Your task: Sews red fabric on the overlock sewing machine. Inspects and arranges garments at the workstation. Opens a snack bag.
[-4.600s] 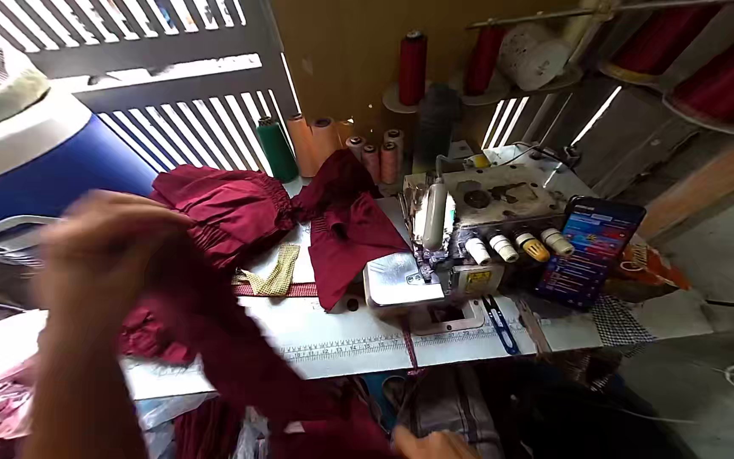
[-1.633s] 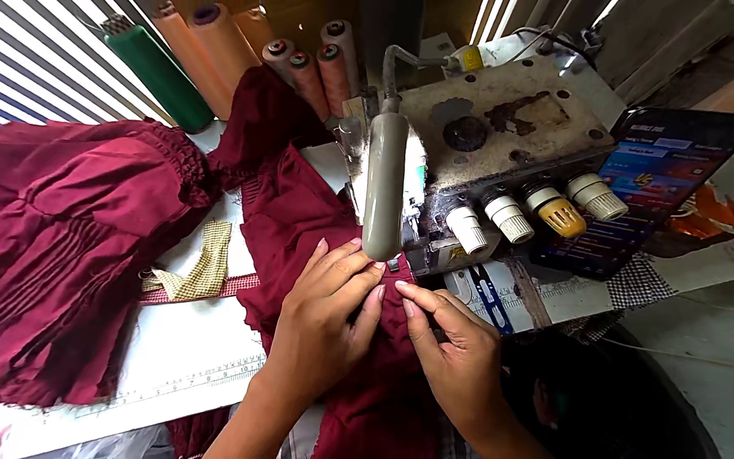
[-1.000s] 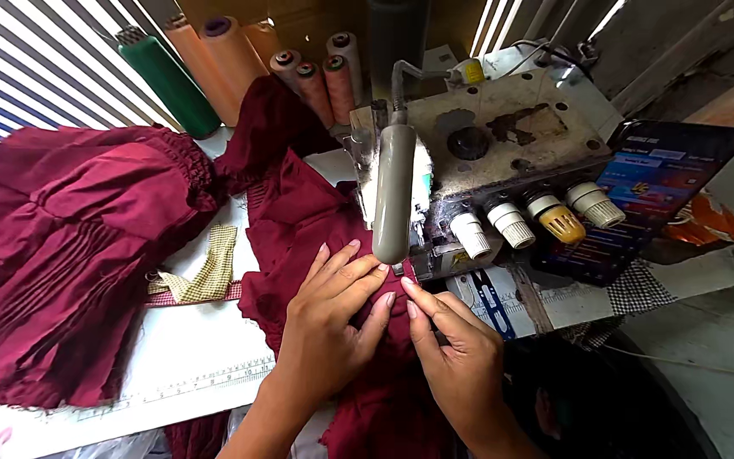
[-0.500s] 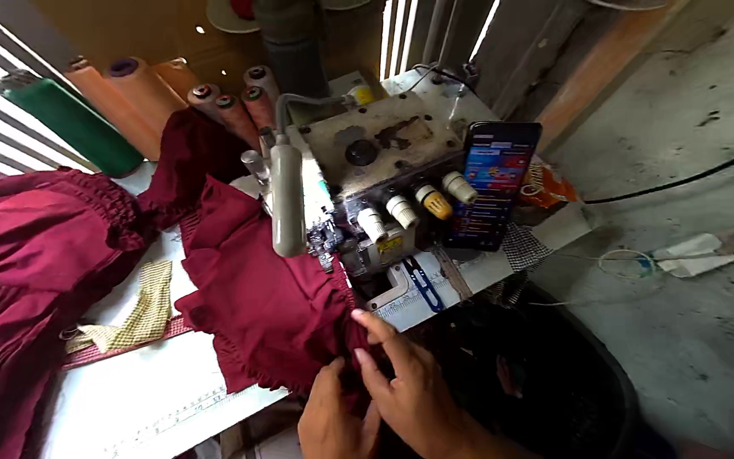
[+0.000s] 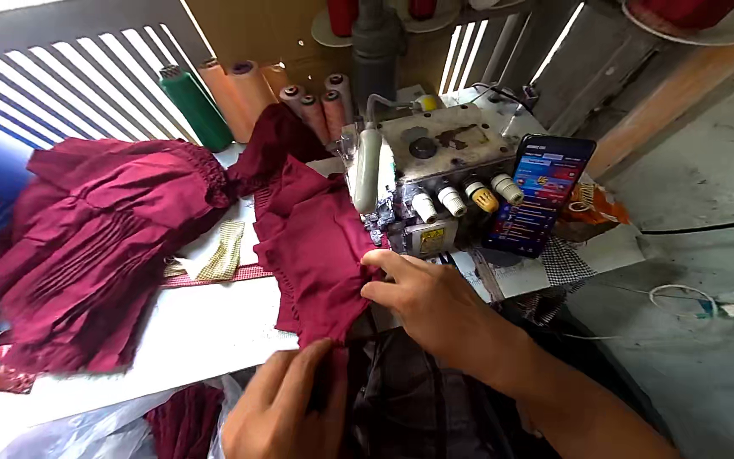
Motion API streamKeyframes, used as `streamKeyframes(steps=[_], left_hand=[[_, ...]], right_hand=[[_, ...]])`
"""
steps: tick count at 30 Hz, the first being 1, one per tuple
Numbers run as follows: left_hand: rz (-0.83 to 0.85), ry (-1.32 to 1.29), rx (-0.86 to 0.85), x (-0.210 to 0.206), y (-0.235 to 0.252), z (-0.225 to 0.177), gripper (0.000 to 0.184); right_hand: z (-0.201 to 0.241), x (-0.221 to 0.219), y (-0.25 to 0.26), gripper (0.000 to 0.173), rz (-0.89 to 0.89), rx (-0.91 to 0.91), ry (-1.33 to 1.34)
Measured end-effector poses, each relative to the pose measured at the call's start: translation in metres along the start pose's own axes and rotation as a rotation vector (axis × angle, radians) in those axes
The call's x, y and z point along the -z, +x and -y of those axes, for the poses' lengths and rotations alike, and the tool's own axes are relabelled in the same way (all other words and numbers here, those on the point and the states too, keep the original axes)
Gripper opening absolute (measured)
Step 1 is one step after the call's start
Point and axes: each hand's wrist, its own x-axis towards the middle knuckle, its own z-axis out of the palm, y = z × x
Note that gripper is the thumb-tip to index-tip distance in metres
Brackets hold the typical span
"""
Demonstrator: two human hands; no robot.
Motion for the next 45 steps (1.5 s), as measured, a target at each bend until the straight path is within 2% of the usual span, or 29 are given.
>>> streamKeyframes(steps=[2, 4, 7, 10, 12, 14, 16, 17, 18, 20, 22, 25, 28, 30, 32, 35, 39, 45], left_hand=[[-0.095, -0.027, -0.074, 0.007, 0.025, -0.002, 0.015], [-0.142, -0.178, -0.178, 0.001, 0.05, 0.001, 0.01], [-0.086, -0.391, -0.29, -0.009, 0.076, 0.001, 0.004], [-0.003, -0.421, -0.286, -0.003, 0.087, 0.003, 0.011], [-0.007, -0.426, -0.3, 0.004, 0.093, 0.007, 0.012], [-0.048, -0.424, -0.276, 0.004, 0.099, 0.007, 0.028], [-0.025, -0.329, -0.191, -0.011, 0.101, 0.003, 0.066], [0.024, -0.247, -0.135, -0.023, 0.101, 0.001, 0.078], [0.074, -0.162, -0.097, -0.037, 0.1, 0.002, 0.073], [0.1, -0.006, -0.117, -0.057, 0.098, 0.011, 0.038], [0.111, 0.082, -0.191, -0.05, 0.102, 0.018, 0.016], [0.162, 0.105, -0.319, -0.029, 0.102, 0.024, 0.012], [0.246, 0.01, -0.517, -0.034, 0.08, 0.033, 0.008], [0.319, -0.066, -0.64, -0.051, 0.066, 0.038, 0.015], [0.337, -0.065, -0.673, -0.064, 0.061, 0.04, 0.018], [0.366, 0.067, -0.583, -0.069, 0.06, 0.034, 0.056], [0.35, 0.059, -0.554, -0.072, 0.07, 0.037, 0.053], [0.45, -0.067, -0.531, -0.069, 0.098, 0.049, 0.049]], right_hand=[[-0.004, 0.008, 0.008, 0.017, -0.048, 0.03, 0.049], [-0.008, 0.016, 0.016, 0.014, -0.067, 0.019, 0.108], [-0.019, 0.027, 0.029, 0.016, -0.016, -0.005, 0.157], [-0.028, 0.028, 0.033, 0.012, 0.038, -0.004, 0.19], [-0.031, 0.03, 0.035, 0.011, 0.029, 0.018, 0.242], [-0.03, 0.032, 0.037, 0.014, -0.034, 0.047, 0.257], [-0.026, 0.034, 0.04, 0.016, -0.111, 0.043, 0.235], [-0.025, 0.035, 0.04, 0.019, -0.142, 0.03, 0.223], [-0.024, 0.035, 0.04, 0.021, -0.175, 0.012, 0.207], [-0.024, 0.035, 0.039, 0.019, -0.229, -0.02, 0.177], [-0.025, 0.033, 0.035, 0.015, -0.273, -0.041, 0.173], [-0.021, 0.022, -0.001, 0.016, -0.286, -0.075, 0.205], [-0.017, -0.015, -0.049, 0.017, -0.288, -0.138, 0.337], [-0.021, -0.044, -0.069, 0.019, -0.321, -0.166, 0.39], [-0.023, -0.062, -0.079, 0.021, -0.354, -0.192, 0.426], [-0.019, -0.068, -0.08, 0.02, -0.402, -0.224, 0.45], [-0.02, -0.062, -0.074, 0.02, -0.427, -0.211, 0.41], [-0.027, -0.063, -0.054, 0.018, -0.421, -0.18, 0.407]])
